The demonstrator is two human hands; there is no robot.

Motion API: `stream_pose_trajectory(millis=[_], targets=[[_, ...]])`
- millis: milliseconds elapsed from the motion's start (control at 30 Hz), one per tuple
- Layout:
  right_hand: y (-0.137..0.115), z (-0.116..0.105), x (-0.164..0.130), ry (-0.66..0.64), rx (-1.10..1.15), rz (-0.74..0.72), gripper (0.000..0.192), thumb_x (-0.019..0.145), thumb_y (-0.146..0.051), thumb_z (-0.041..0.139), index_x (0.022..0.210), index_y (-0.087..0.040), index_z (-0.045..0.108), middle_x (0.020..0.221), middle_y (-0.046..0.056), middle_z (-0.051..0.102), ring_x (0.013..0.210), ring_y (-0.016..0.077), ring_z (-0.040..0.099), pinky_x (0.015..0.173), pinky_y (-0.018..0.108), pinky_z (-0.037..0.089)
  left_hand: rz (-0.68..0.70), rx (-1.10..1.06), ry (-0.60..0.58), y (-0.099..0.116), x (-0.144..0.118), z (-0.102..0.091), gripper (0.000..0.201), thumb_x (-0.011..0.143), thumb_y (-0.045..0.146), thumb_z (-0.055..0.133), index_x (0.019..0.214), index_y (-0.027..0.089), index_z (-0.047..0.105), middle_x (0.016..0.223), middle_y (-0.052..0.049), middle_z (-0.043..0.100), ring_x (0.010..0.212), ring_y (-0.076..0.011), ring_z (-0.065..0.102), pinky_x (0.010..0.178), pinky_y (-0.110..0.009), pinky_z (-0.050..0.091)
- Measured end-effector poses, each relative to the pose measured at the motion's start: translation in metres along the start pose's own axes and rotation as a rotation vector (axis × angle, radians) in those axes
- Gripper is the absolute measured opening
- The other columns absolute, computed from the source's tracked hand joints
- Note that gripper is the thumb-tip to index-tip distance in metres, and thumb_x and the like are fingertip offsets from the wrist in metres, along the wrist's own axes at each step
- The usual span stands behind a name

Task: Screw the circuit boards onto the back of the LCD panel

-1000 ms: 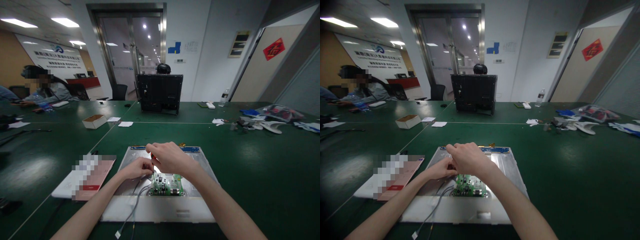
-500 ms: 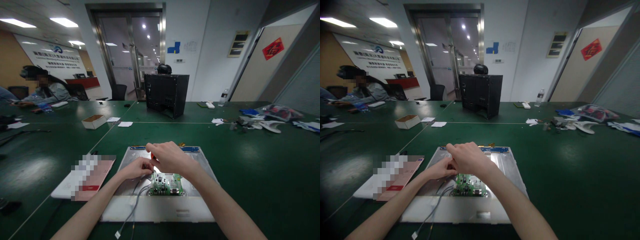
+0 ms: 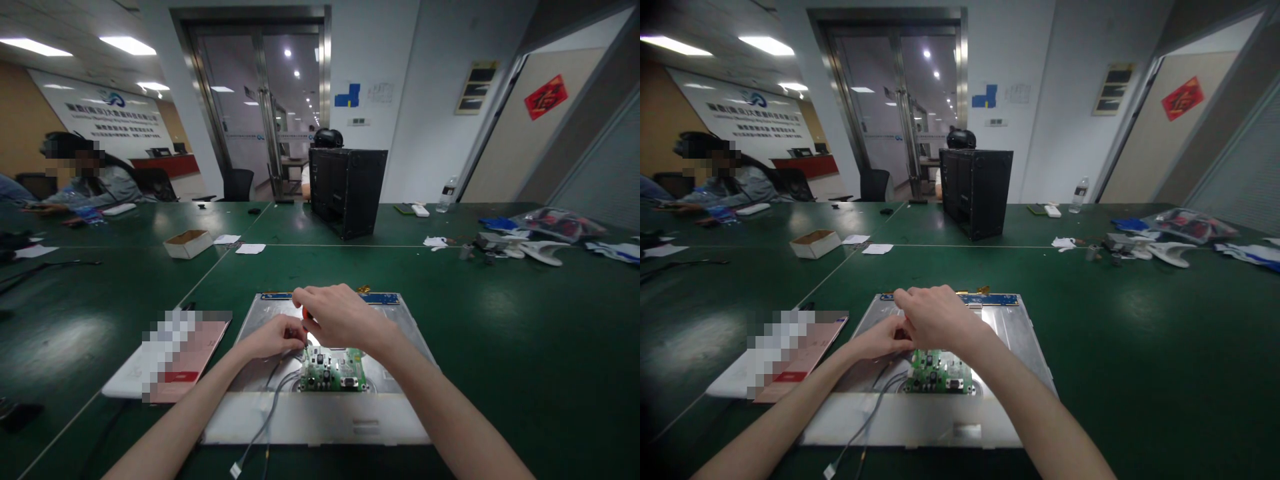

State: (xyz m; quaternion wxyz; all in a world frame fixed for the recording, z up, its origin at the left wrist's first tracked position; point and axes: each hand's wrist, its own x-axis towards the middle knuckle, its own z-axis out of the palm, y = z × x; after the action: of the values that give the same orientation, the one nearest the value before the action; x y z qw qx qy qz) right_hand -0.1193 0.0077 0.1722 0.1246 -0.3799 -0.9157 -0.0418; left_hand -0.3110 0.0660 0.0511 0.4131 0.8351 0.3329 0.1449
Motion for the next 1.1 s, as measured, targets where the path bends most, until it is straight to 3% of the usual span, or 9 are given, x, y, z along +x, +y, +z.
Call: stream_pose_trajectory(millis=[133, 233, 467, 667, 933, 1100], targets=[[0.0012, 0.0025, 0.0021, 0.01, -0.046, 0.035, 0.017, 0.086, -0.035, 0.047, 0.092, -0.02, 0.05, 0.077, 0.001, 0.065, 0.06, 0.0134, 0.054, 0.047, 0.028, 0.016, -0.005, 0.021, -0.015, 0.0036, -0.0002, -0.0008, 0.007, 0.071, 0.016, 0.061, 0.075, 0.013, 0.066, 0.071, -0.001, 0.065, 0.066, -0.0142, 0.057, 0.061, -0.022, 0.041], [0.0013, 0.0013, 0.0, 0.002, -0.023, 0.026, 0.022, 0.085, -0.04, 0.048, 0.091, -0.019, 0.05, 0.079, 0.003, 0.066, 0.063, 0.0146, 0.055, 0.048, 0.029, 0.017, 0.009, 0.003, -0.015, 0.0002, 0.0005, 0.0004, 0.006, 0.071, 0.017, 0.06, 0.074, 0.013, 0.063, 0.066, 0.001, 0.062, 0.062, -0.0134, 0.054, 0.058, -0.021, 0.04], [0.0, -0.0003, -0.0009, -0.018, 0.016, 0.002, 0.02, 0.078, -0.025, 0.05, 0.096, -0.017, 0.049, 0.09, 0.005, 0.065, 0.067, 0.015, 0.056, 0.047, 0.028, 0.019, 0.016, -0.034, -0.013, -0.0025, 0.0001, 0.002, 0.006, 0.071, 0.016, 0.059, 0.072, 0.012, 0.063, 0.067, 0.0, 0.062, 0.063, -0.0129, 0.054, 0.059, -0.021, 0.041], [0.0002, 0.0036, 0.0029, -0.01, -0.036, 0.069, 0.019, 0.086, -0.034, 0.046, 0.097, -0.019, 0.049, 0.078, 0.003, 0.067, 0.062, 0.0151, 0.057, 0.048, 0.029, 0.016, 0.018, 0.015, -0.018, 0.0044, -0.0004, -0.0005, 0.007, 0.072, 0.016, 0.06, 0.073, 0.013, 0.066, 0.07, -0.002, 0.064, 0.065, -0.0135, 0.055, 0.06, -0.021, 0.041], [0.0016, 0.0007, -0.0015, -0.003, 0.015, -0.02, 0.023, 0.077, -0.026, 0.051, 0.097, -0.016, 0.047, 0.092, 0.005, 0.064, 0.068, 0.0154, 0.056, 0.047, 0.028, 0.019, 0.041, -0.002, -0.018, -0.003, 0.0009, 0.0011, 0.008, 0.073, 0.018, 0.059, 0.071, 0.013, 0.066, 0.067, 0.0, 0.061, 0.063, -0.0122, 0.052, 0.058, -0.02, 0.04], [0.0, 0.003, 0.0022, 0.001, -0.02, 0.055, 0.021, 0.084, -0.03, 0.047, 0.101, -0.018, 0.046, 0.083, 0.003, 0.066, 0.062, 0.0149, 0.056, 0.047, 0.028, 0.017, 0.017, 0.023, -0.016, 0.0047, -0.0002, -0.0005, 0.007, 0.071, 0.014, 0.059, 0.072, 0.013, 0.066, 0.069, -0.001, 0.063, 0.064, -0.0128, 0.054, 0.059, -0.02, 0.04]])
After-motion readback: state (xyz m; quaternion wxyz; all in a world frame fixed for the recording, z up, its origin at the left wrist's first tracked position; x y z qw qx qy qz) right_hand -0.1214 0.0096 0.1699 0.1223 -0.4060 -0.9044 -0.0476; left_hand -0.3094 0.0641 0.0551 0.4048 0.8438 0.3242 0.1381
